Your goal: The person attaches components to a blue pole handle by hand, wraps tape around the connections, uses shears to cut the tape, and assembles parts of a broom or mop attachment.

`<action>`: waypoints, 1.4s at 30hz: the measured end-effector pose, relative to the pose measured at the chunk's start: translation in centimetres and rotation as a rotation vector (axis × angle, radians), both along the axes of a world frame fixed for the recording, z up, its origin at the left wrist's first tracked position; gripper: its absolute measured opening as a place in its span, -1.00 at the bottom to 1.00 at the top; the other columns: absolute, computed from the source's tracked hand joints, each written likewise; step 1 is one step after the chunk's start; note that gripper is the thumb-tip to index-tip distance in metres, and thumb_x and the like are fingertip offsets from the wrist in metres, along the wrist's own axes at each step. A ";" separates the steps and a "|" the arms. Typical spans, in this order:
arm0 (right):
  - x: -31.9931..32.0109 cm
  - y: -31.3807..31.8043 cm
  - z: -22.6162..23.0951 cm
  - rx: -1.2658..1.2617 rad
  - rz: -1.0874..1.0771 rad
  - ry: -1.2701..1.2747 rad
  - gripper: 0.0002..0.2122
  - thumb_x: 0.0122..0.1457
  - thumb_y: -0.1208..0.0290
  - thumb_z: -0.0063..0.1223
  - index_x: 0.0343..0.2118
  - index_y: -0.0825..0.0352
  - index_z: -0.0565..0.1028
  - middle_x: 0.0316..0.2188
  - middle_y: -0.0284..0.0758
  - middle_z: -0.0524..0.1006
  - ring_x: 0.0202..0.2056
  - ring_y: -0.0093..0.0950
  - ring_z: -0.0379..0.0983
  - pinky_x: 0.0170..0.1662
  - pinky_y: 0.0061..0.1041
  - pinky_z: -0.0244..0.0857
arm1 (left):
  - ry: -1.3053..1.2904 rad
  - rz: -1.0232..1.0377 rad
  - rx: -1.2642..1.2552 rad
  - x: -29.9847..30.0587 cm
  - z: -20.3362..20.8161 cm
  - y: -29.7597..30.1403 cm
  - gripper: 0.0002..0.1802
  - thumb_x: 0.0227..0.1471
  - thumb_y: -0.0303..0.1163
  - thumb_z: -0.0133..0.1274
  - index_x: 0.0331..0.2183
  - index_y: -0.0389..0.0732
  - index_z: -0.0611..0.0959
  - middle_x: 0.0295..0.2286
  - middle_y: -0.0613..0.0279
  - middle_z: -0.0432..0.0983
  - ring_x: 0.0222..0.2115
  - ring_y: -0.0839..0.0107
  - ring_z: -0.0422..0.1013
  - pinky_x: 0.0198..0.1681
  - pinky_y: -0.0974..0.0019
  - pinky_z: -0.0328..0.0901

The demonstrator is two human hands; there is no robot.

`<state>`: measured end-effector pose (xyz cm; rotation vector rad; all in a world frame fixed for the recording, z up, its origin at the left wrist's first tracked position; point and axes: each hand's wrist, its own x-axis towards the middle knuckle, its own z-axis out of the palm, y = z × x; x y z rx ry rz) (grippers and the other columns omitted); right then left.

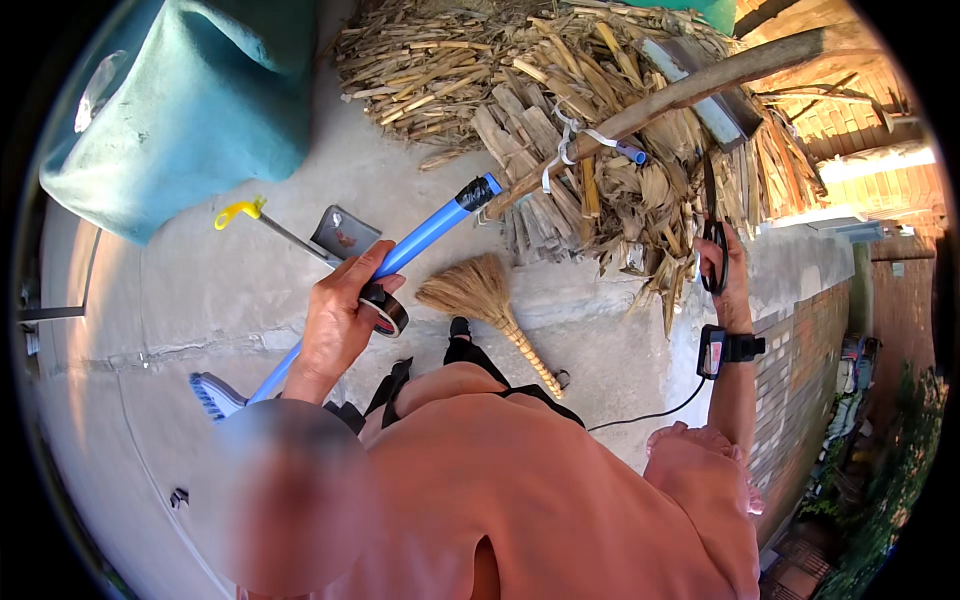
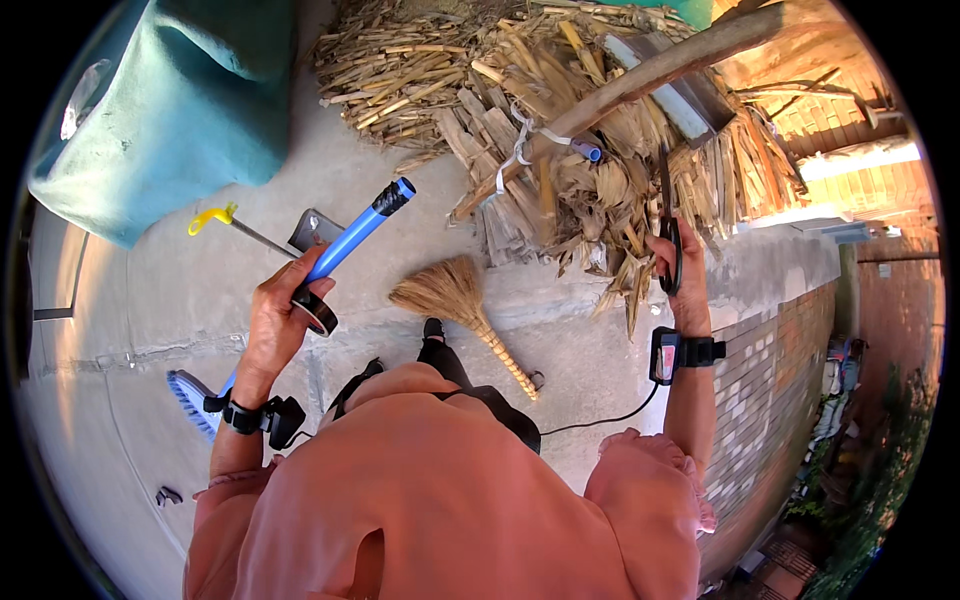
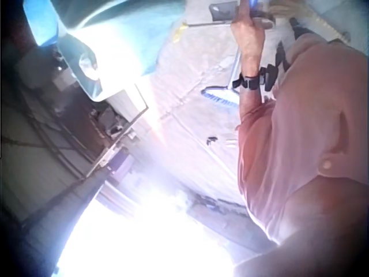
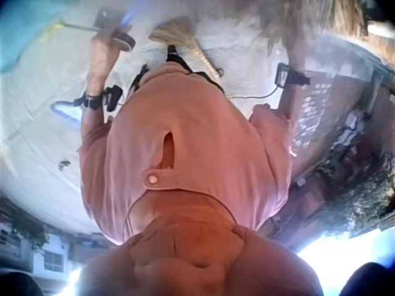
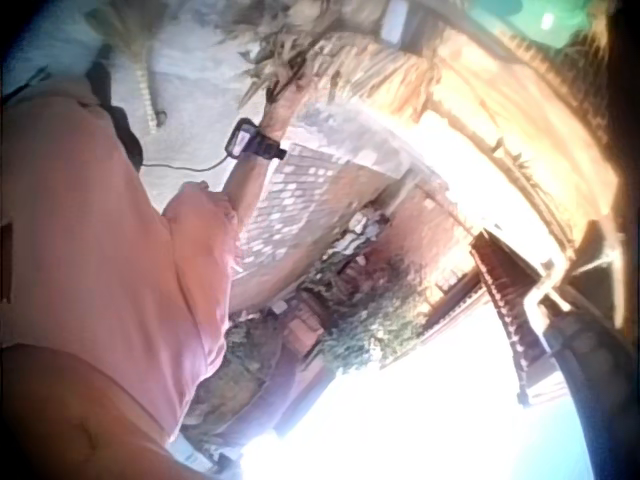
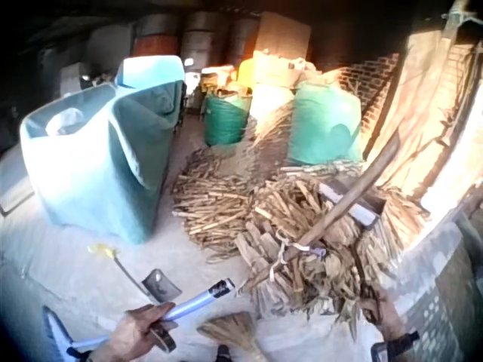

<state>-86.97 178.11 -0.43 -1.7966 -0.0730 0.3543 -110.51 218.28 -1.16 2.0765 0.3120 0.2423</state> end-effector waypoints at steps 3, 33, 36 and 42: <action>-8.5 3.4 1.4 0.060 0.072 0.072 -0.48 -0.13 0.58 0.05 0.01 0.38 0.31 -0.50 -0.35 0.47 -0.50 -0.60 0.39 -0.44 -0.67 0.22 | -0.031 -0.053 0.157 -1.5 -0.5 0.5 -0.45 -0.25 -0.78 0.00 -0.11 -0.25 0.47 -0.40 0.01 0.47 -0.39 0.18 0.49 -0.33 0.28 0.37; -24.7 12.8 3.3 0.505 0.502 0.138 -0.54 0.00 0.50 0.06 0.01 0.37 0.27 -0.42 -0.30 0.46 -0.45 -0.51 0.47 -0.39 -0.66 0.34 | 0.435 -0.270 -0.479 -18.8 0.0 -5.9 -0.79 0.13 -0.30 -0.13 -0.25 -0.18 0.50 -0.66 0.49 0.27 -0.67 0.73 0.21 -0.63 0.58 0.08; -23.9 12.8 2.3 0.647 0.377 0.106 -0.52 0.06 0.38 0.06 0.05 0.34 0.24 -0.40 -0.28 0.48 -0.38 -0.51 0.46 -0.33 -0.61 0.31 | 0.328 -0.145 -0.460 -18.5 0.3 -7.7 -0.80 0.13 -0.29 -0.13 -0.26 -0.18 0.47 -0.63 0.45 0.38 -0.67 0.74 0.22 -0.65 0.61 0.06; -27.1 10.9 3.3 0.784 0.392 0.189 -0.55 0.13 0.19 -0.13 0.04 0.30 0.18 -0.38 -0.24 0.47 -0.38 -0.50 0.42 -0.39 -0.59 0.24 | 0.121 -0.025 -0.311 -17.4 0.7 -9.5 -0.88 0.07 -0.48 -0.05 -0.28 -0.20 0.41 -0.65 0.32 0.36 -0.66 0.60 0.33 -0.62 0.45 0.27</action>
